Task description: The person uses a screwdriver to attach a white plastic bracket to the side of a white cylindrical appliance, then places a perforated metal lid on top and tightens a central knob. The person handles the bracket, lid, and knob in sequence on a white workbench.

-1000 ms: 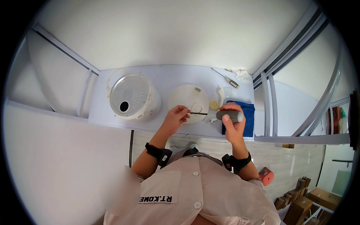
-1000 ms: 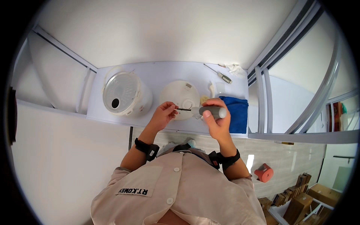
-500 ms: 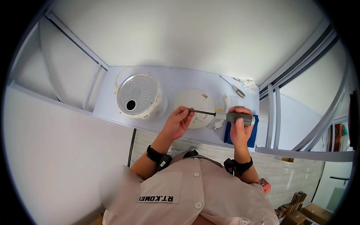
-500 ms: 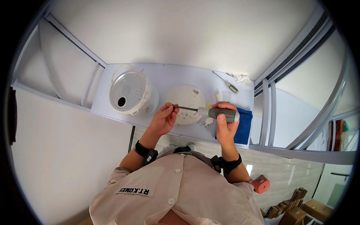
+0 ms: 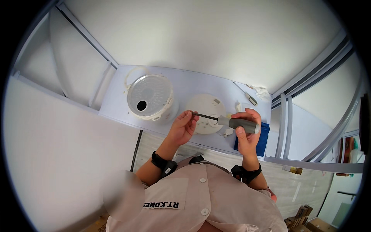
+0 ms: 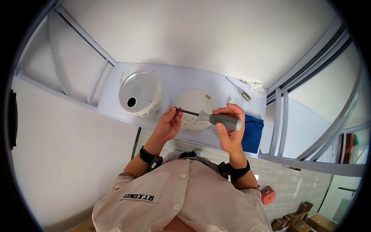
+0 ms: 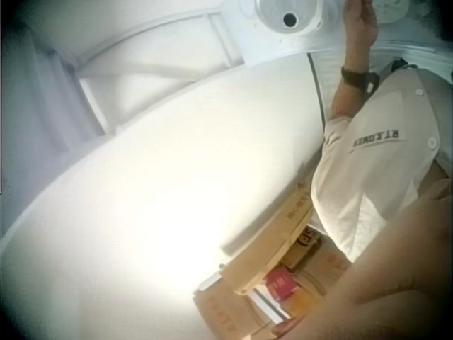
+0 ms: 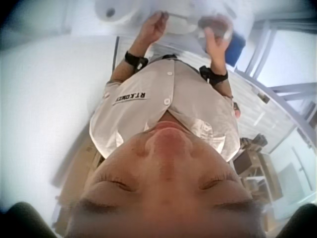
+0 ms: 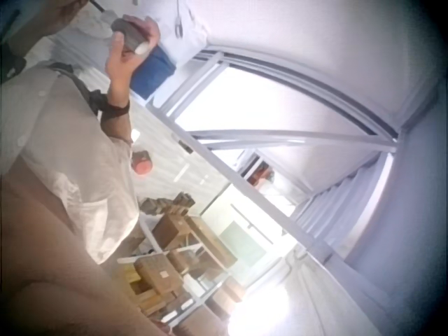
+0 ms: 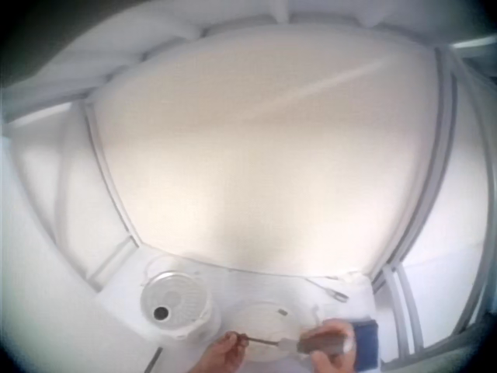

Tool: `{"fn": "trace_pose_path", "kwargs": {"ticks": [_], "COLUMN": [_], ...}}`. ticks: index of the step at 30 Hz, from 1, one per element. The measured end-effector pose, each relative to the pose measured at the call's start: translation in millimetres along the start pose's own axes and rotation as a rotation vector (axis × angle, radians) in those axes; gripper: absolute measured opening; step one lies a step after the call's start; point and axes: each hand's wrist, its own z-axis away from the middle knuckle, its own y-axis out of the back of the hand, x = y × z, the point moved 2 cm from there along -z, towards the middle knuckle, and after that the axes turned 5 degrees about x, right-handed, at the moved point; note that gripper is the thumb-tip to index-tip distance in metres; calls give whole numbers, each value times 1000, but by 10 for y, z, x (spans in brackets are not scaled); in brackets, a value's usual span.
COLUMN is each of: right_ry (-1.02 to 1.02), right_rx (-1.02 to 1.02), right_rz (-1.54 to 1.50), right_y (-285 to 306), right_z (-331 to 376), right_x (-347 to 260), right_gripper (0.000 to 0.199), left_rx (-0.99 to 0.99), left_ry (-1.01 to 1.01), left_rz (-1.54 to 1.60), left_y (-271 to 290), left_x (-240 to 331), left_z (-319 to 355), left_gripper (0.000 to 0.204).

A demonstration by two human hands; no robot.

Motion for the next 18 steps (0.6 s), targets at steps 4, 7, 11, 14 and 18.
{"fn": "trace_pose_path", "kwargs": {"ticks": [4, 7, 11, 14, 18], "right_ry": [51, 103, 113, 179, 168], "right_rx": [-47, -14, 47, 4, -84], "right_rz": [32, 20, -75, -91, -89], "right_y": [-48, -124, -248, -377, -650], "right_z": [-10, -17, -29, -32, 17], "right_x": [-53, -78, -136, -136, -152], "right_gripper": [65, 67, 62, 57, 48], "left_rx": [-30, -11, -36, -48, -49], "left_ry": [-46, -93, -176, -193, -161], "left_rz": [-53, -116, -209, -110, 74], "left_y": [20, 5, -31, -42, -17], "left_x": [67, 139, 230, 318, 559], "left_z": [78, 150, 249, 316, 369], "left_gripper": [10, 10, 10, 11, 10]}}
